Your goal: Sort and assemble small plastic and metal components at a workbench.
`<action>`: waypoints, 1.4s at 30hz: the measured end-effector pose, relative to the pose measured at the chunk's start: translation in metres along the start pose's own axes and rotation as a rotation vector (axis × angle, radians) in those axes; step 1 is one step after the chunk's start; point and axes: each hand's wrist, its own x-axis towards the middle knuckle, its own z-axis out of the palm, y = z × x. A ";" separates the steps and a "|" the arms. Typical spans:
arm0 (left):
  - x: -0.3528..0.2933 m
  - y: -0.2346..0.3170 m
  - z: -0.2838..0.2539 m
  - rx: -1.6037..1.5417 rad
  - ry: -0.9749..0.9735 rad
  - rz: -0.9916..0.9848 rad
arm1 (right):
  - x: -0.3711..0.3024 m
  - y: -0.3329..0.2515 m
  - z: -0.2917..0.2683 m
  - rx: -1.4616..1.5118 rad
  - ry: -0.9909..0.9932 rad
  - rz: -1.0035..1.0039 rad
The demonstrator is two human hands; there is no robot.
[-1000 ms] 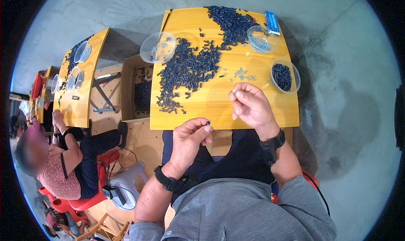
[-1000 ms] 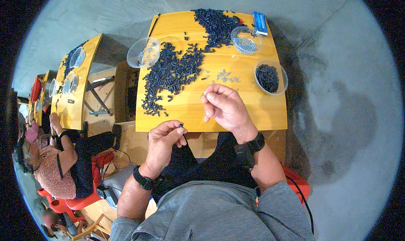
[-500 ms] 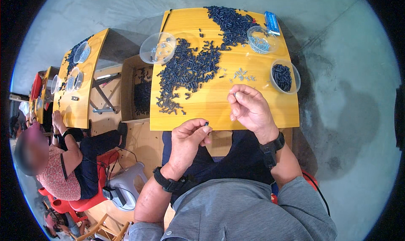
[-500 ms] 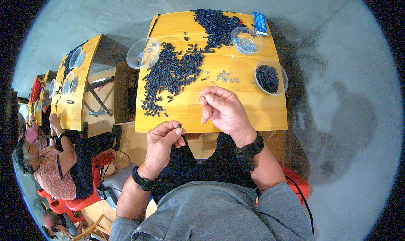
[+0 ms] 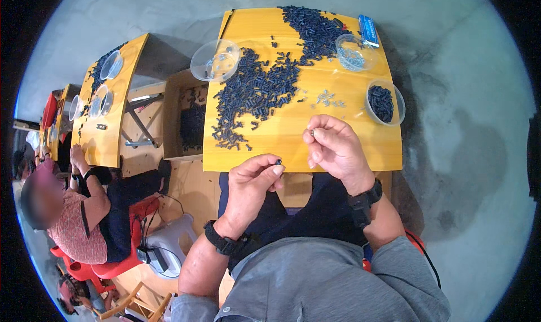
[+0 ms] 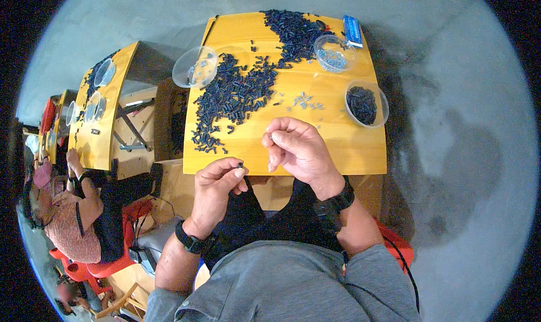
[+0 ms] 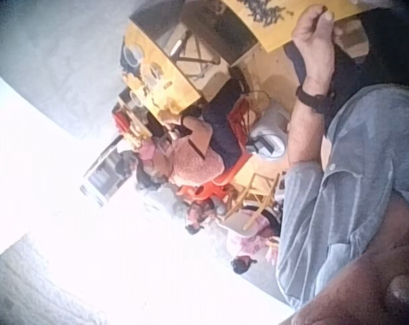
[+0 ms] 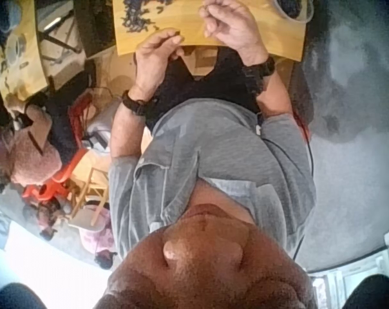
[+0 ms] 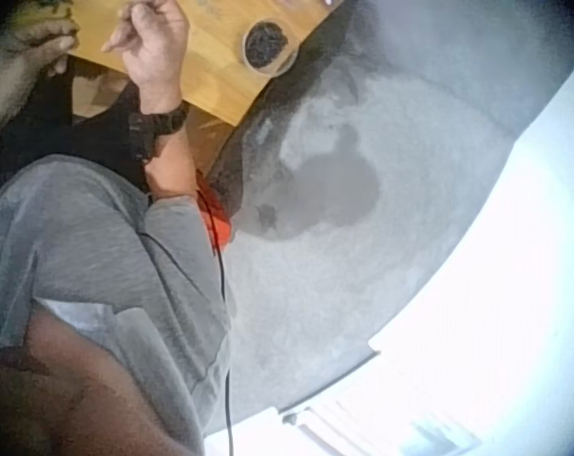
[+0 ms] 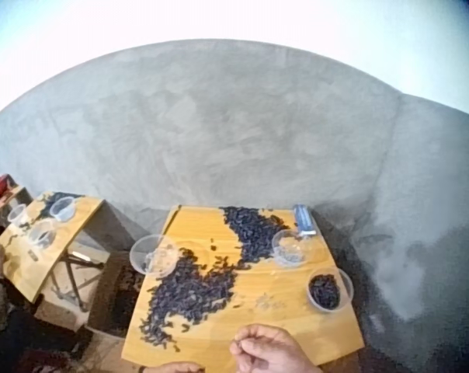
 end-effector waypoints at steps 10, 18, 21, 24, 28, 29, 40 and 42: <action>0.000 0.002 -0.003 -0.079 -0.068 0.052 | -0.003 0.005 0.013 -0.068 0.001 -0.034; -0.003 0.003 -0.005 -0.111 -0.078 0.073 | -0.007 0.013 0.023 -0.370 0.065 -0.132; -0.003 0.004 -0.005 -0.107 -0.089 0.085 | -0.009 0.011 0.026 -0.447 0.025 -0.101; -0.002 0.004 -0.005 -0.064 -0.083 0.061 | -0.013 0.014 0.033 -0.554 0.020 -0.073; -0.001 0.003 -0.005 -0.077 -0.129 0.058 | -0.014 0.020 0.034 -0.674 -0.033 -0.149; -0.001 0.003 -0.005 -0.084 -0.139 0.061 | -0.015 0.020 0.035 -0.674 -0.033 -0.149; -0.002 0.004 -0.004 -0.112 -0.145 0.039 | -0.014 0.023 0.038 -0.759 -0.051 -0.119; -0.002 0.003 -0.004 -0.117 -0.144 0.041 | -0.013 0.022 0.038 -0.770 -0.058 -0.123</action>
